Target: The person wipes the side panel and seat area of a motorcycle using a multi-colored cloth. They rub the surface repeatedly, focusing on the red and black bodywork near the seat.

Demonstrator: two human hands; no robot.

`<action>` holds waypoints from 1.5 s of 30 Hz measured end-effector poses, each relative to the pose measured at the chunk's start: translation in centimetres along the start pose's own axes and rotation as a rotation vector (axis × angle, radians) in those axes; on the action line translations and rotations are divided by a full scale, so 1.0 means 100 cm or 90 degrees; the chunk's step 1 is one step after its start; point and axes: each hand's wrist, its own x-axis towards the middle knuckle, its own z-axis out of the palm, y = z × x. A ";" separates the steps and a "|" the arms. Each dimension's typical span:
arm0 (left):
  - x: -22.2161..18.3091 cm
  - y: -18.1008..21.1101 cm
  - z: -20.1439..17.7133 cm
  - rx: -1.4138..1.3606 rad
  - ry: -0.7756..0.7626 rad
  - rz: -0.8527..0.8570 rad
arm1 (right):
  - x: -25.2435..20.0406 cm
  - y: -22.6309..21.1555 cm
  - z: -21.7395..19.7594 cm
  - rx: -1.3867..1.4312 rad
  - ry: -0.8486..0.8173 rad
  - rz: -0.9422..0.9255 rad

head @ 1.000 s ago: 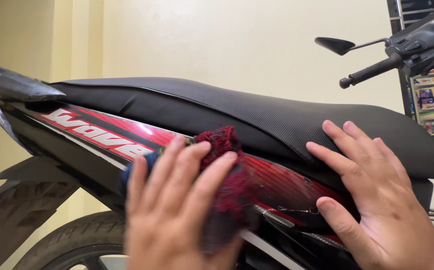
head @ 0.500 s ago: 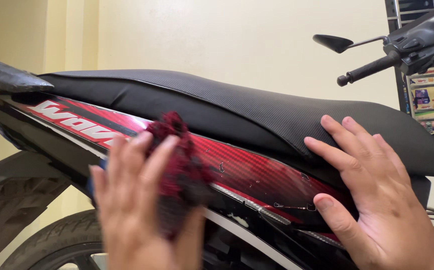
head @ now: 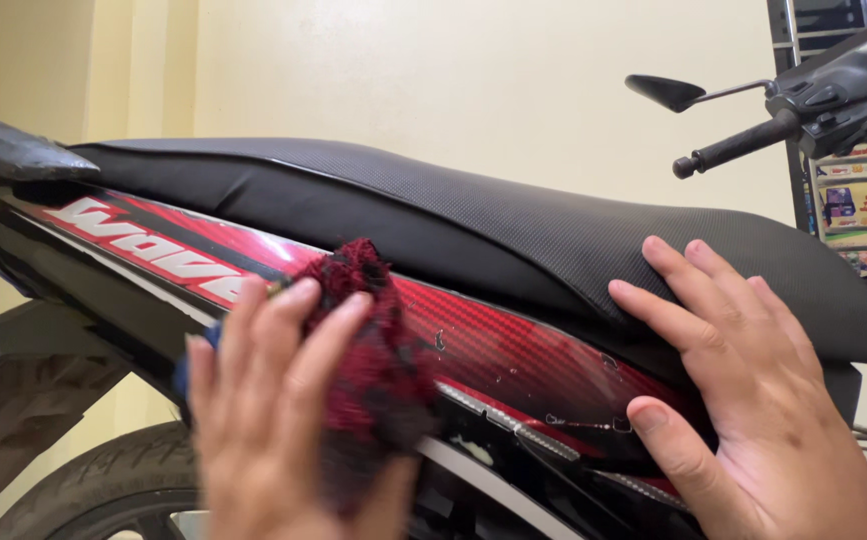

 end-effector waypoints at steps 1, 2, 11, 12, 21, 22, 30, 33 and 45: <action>0.010 -0.020 -0.009 -0.030 -0.061 0.069 | 0.000 0.001 0.001 -0.010 0.003 -0.002; 0.028 -0.037 -0.009 -0.031 -0.060 0.071 | 0.001 0.002 0.002 -0.011 0.005 -0.002; 0.070 -0.016 0.002 0.051 -0.048 -0.003 | 0.002 0.000 0.000 0.001 0.007 0.005; 0.061 0.004 -0.001 0.016 -0.046 0.053 | 0.002 0.000 0.000 -0.004 0.004 0.004; 0.076 -0.095 -0.026 -0.046 -0.077 0.095 | 0.001 0.001 0.004 -0.025 0.013 0.004; 0.070 -0.106 -0.022 -0.022 -0.016 -0.029 | 0.001 -0.001 0.004 -0.026 0.015 0.007; -0.014 0.038 0.026 -0.029 0.147 -0.242 | 0.000 -0.002 0.003 -0.016 0.003 0.005; -0.003 0.017 0.012 -0.056 0.120 -0.221 | -0.001 0.004 0.006 -0.024 0.006 -0.002; 0.002 -0.001 0.003 0.050 -0.027 -0.009 | 0.000 -0.001 0.006 -0.023 0.012 0.002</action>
